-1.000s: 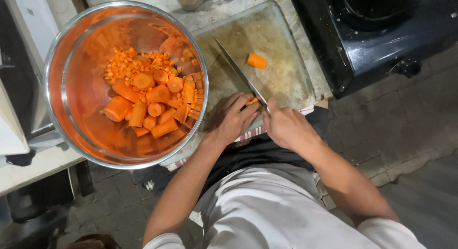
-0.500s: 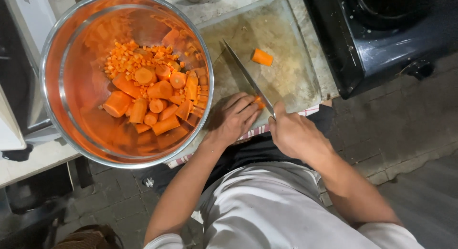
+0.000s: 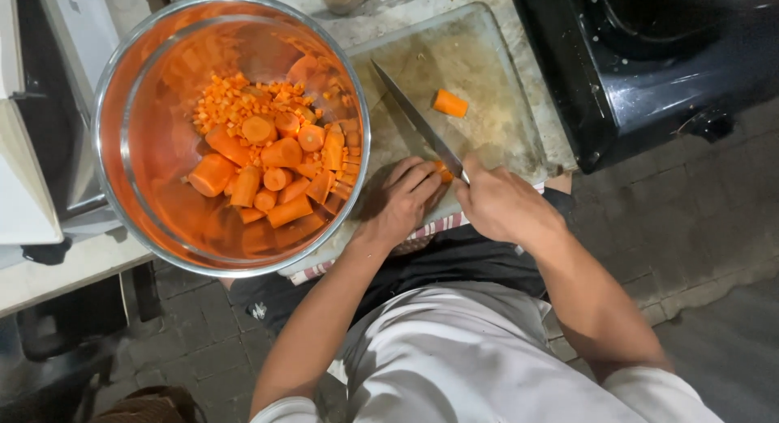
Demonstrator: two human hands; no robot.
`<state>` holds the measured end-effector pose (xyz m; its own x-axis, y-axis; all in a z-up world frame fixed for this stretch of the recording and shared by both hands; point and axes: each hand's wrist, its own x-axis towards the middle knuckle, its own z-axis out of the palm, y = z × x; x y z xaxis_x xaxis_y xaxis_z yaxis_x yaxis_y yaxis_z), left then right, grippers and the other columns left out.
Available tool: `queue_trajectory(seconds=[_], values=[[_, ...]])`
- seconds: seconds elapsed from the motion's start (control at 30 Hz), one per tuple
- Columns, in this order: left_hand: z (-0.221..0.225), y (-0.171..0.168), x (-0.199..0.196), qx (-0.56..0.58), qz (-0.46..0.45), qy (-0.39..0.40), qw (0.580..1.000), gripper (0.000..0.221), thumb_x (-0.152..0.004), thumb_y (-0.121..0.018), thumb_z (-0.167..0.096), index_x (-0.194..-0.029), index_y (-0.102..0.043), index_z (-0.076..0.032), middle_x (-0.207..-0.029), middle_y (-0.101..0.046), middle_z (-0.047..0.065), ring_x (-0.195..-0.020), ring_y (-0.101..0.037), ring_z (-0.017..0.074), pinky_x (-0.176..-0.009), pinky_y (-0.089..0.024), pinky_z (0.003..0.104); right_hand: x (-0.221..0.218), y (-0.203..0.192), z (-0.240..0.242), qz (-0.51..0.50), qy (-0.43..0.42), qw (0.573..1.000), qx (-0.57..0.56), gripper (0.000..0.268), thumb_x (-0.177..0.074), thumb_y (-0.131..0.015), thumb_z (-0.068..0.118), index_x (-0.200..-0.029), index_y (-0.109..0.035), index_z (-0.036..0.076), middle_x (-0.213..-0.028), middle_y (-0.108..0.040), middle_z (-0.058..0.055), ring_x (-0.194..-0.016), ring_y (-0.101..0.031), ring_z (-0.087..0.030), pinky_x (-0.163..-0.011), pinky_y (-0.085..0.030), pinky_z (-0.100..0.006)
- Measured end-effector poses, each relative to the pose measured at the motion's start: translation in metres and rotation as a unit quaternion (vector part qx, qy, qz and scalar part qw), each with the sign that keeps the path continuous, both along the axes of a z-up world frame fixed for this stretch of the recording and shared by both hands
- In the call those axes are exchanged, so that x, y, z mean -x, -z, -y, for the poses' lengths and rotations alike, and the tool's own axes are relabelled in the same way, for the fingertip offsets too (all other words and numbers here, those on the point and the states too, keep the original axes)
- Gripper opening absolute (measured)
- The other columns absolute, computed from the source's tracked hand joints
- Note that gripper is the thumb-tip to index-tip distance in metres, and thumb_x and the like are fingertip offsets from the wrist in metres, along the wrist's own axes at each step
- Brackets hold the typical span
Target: Dicing carrots on a cutting board and transferring them to a metal bowl.
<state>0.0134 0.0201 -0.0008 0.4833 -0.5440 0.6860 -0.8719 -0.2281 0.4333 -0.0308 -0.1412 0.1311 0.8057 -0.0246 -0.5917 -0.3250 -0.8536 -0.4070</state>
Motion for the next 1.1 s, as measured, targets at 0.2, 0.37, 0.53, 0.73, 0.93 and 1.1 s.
queue_trajectory(seconds=[0.2,0.37,0.53,0.73,0.93,1.1], values=[[0.003,0.007,0.000,0.005,-0.019,0.009,1.000,0.011,-0.096,-0.060,-0.008,-0.098,-0.068,-0.002,-0.099,-0.064,0.012,-0.092,-0.064,0.0317,-0.083,-0.055,0.037,0.011,-0.003,-0.003,-0.021,-0.013,1.000,0.007,0.031,-0.099,-0.037,0.024,-0.108,-0.048,-0.003,-0.075,-0.068,-0.029,-0.068,-0.069,-0.048,-0.055,-0.055,-0.053],[0.001,-0.004,-0.004,-0.001,-0.019,0.021,1.000,0.011,-0.095,-0.062,-0.009,-0.098,-0.069,-0.001,-0.096,-0.064,0.013,-0.089,-0.065,0.0318,-0.079,-0.056,0.037,0.021,0.043,-0.008,0.001,-0.001,0.999,0.039,0.034,-0.101,-0.035,0.034,-0.108,-0.044,0.002,-0.077,-0.067,-0.027,-0.077,-0.069,-0.050,-0.069,-0.054,-0.061],[0.001,0.004,-0.003,0.007,-0.017,0.016,1.000,0.010,-0.094,-0.064,-0.012,-0.096,-0.070,-0.004,-0.098,-0.064,0.010,-0.092,-0.065,0.0298,-0.082,-0.055,0.034,0.017,0.035,-0.013,0.033,0.001,0.999,0.039,0.031,-0.102,-0.035,0.030,-0.107,-0.046,0.001,-0.078,-0.067,-0.029,-0.080,-0.068,-0.051,-0.071,-0.054,-0.060],[0.002,0.011,0.000,0.033,-0.019,0.011,0.999,0.008,-0.090,-0.068,-0.010,-0.094,-0.069,-0.003,-0.096,-0.064,0.011,-0.090,-0.065,0.0309,-0.081,-0.055,0.036,-0.001,-0.003,-0.009,-0.016,-0.004,1.000,0.019,0.037,-0.099,-0.035,0.036,-0.112,-0.047,0.004,-0.090,-0.069,-0.031,-0.089,-0.068,-0.051,-0.075,-0.053,-0.060],[0.003,0.016,-0.001,0.032,-0.024,0.015,0.999,0.008,-0.091,-0.067,-0.011,-0.092,-0.069,-0.003,-0.095,-0.063,0.012,-0.089,-0.065,0.0327,-0.081,-0.055,0.037,0.006,-0.027,-0.015,-0.050,-0.005,0.999,0.019,0.035,-0.098,-0.035,0.032,-0.110,-0.048,0.002,-0.087,-0.069,-0.031,-0.086,-0.069,-0.050,-0.070,-0.055,-0.059],[-0.003,-0.004,-0.006,0.016,-0.038,0.021,0.999,0.007,-0.090,-0.066,-0.010,-0.092,-0.068,-0.004,-0.093,-0.063,0.010,-0.089,-0.065,0.0313,-0.081,-0.055,0.037,0.017,0.016,-0.012,-0.030,0.007,0.999,0.017,0.035,-0.099,-0.034,0.031,-0.112,-0.045,0.000,-0.082,-0.069,-0.030,-0.081,-0.069,-0.050,-0.070,-0.055,-0.060]])
